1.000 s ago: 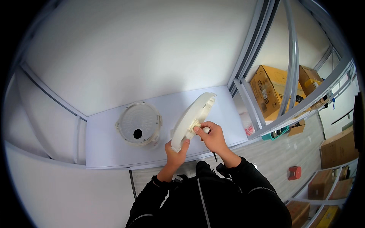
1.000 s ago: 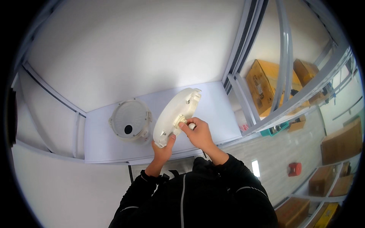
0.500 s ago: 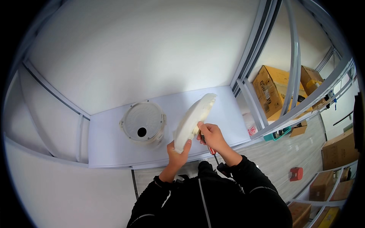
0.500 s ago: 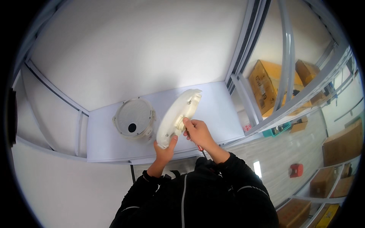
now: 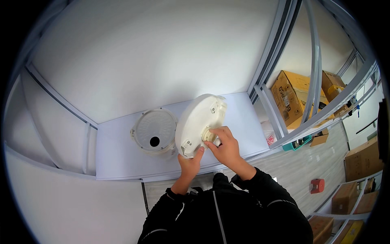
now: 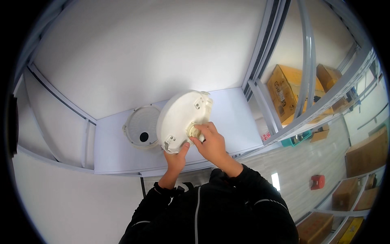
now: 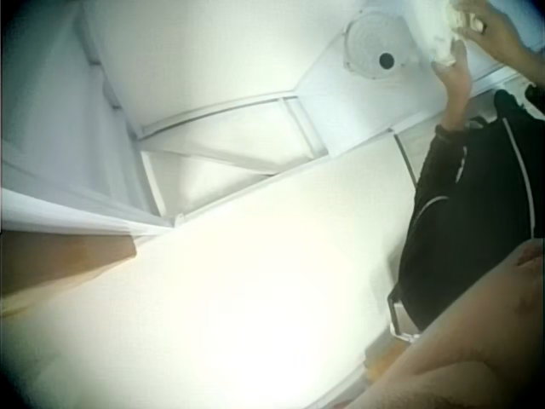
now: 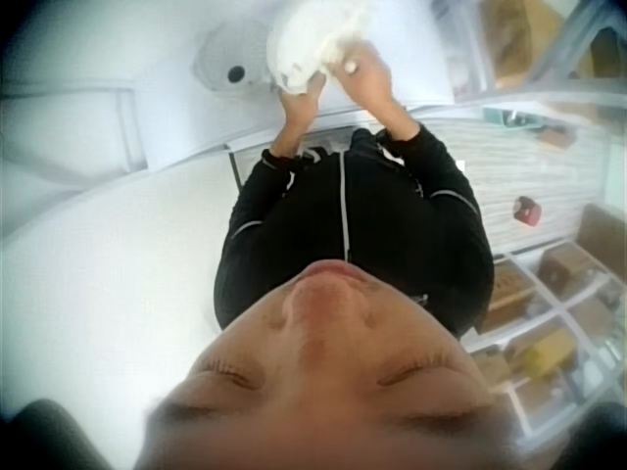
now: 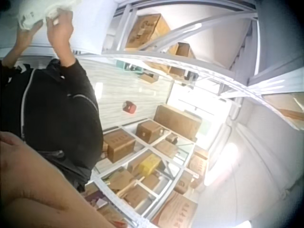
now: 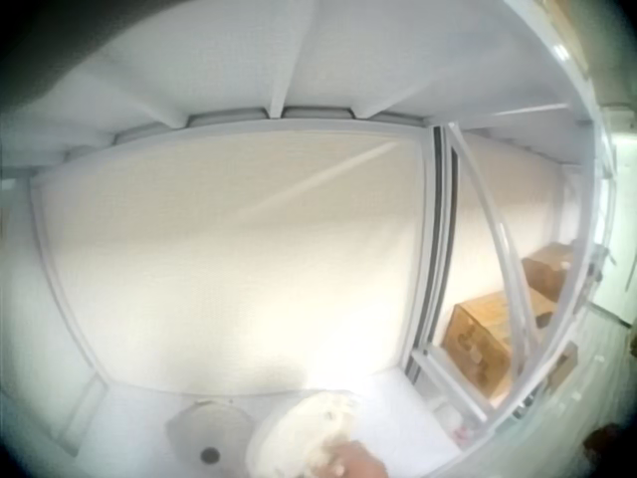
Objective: The person assembles a white circular light fixture on a shelf. They use a screwdriver to tighten screws, insert a socket into the fixture, and place a bulb into the socket. The person then closes the fixture cover and continues to secure it with screws.
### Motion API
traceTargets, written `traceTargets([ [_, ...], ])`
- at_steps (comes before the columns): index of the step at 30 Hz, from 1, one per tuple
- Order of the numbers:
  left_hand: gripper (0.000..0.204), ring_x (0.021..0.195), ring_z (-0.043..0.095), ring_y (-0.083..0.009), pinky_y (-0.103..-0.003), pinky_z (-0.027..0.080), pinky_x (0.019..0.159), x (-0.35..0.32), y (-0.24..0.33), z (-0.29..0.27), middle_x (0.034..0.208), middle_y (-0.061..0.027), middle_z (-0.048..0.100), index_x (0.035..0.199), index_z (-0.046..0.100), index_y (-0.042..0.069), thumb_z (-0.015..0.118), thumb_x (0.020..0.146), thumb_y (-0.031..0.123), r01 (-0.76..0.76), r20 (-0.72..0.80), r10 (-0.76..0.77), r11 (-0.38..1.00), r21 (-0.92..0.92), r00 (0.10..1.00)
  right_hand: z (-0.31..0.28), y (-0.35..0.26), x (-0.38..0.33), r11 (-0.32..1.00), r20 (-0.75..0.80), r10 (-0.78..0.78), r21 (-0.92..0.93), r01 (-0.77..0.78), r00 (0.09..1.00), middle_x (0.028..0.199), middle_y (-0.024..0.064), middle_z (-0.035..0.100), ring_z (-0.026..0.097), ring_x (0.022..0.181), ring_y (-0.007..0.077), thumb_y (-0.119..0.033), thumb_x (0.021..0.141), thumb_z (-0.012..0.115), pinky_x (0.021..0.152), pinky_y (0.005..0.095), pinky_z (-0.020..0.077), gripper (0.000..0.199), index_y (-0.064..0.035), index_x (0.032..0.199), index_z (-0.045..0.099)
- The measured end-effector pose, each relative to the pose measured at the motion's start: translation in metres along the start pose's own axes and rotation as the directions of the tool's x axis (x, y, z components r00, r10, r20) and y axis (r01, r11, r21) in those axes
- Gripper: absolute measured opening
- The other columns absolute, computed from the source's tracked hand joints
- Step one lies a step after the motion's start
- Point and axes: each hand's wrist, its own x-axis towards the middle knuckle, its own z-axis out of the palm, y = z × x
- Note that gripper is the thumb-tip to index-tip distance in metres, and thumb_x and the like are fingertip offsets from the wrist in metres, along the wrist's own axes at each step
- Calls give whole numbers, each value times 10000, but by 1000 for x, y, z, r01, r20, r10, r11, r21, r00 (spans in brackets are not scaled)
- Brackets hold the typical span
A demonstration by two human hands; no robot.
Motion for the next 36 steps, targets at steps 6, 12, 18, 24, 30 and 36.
traceTargets([
  [6, 478, 1154, 687, -194, -349, 543, 999, 6, -10, -10, 1294, -110, 723, 1358, 644, -36, 805, 911, 16, -67, 14, 68, 997, -32, 998, 4, 1, 3, 972, -95, -233, -63, 227, 968, 1216, 83, 704, 747, 858, 302, -81, 816, 882, 675, 370, 600, 433, -96, 1218, 724],
  [12, 402, 1107, 699, -190, -353, 547, 973, 9, -5, -7, 1237, -102, 742, 1277, 688, -34, 820, 908, 56, -81, -81, 71, 989, -127, 994, 4, 2, 2, 947, -119, -320, -86, 311, 940, 1221, 76, 702, 728, 766, 243, -60, 804, 881, 619, 337, 577, 415, -104, 1190, 734],
  [18, 395, 1117, 695, -191, -352, 544, 979, 12, -5, -10, 1245, -102, 736, 1278, 688, -30, 816, 914, 58, -59, -87, 46, 986, -155, 995, 4, 3, 2, 942, -122, -331, -99, 320, 936, 1219, 77, 700, 677, 661, 203, -64, 800, 882, 588, 325, 552, 399, -106, 1173, 746],
  [24, 411, 1095, 710, -197, -358, 558, 956, 9, -2, -11, 1229, -107, 752, 1277, 700, -22, 835, 902, 80, -91, -64, 86, 993, -75, 994, 2, -5, 3, 945, -131, -318, -127, 302, 939, 1202, 70, 707, 684, 669, 207, -81, 810, 879, 585, 325, 554, 391, -107, 1179, 753],
  [30, 422, 1083, 716, -197, -362, 563, 950, 7, -1, -10, 1215, -108, 758, 1278, 700, -18, 843, 897, 93, -116, -63, 113, 992, -47, 992, 0, -9, 3, 945, -154, -319, -128, 302, 935, 1161, 70, 721, 709, 704, 232, -105, 810, 890, 602, 329, 569, 388, -100, 1174, 756],
  [36, 497, 1165, 681, -196, -352, 537, 1015, 4, -5, -14, 1308, -108, 706, 1382, 620, -25, 795, 917, -1, -135, -13, 135, 990, -36, 991, -2, -10, -2, 969, -151, -239, -97, 226, 959, 1077, 85, 735, 713, 722, 252, -189, 774, 956, 605, 329, 570, 455, -85, 1158, 735],
])
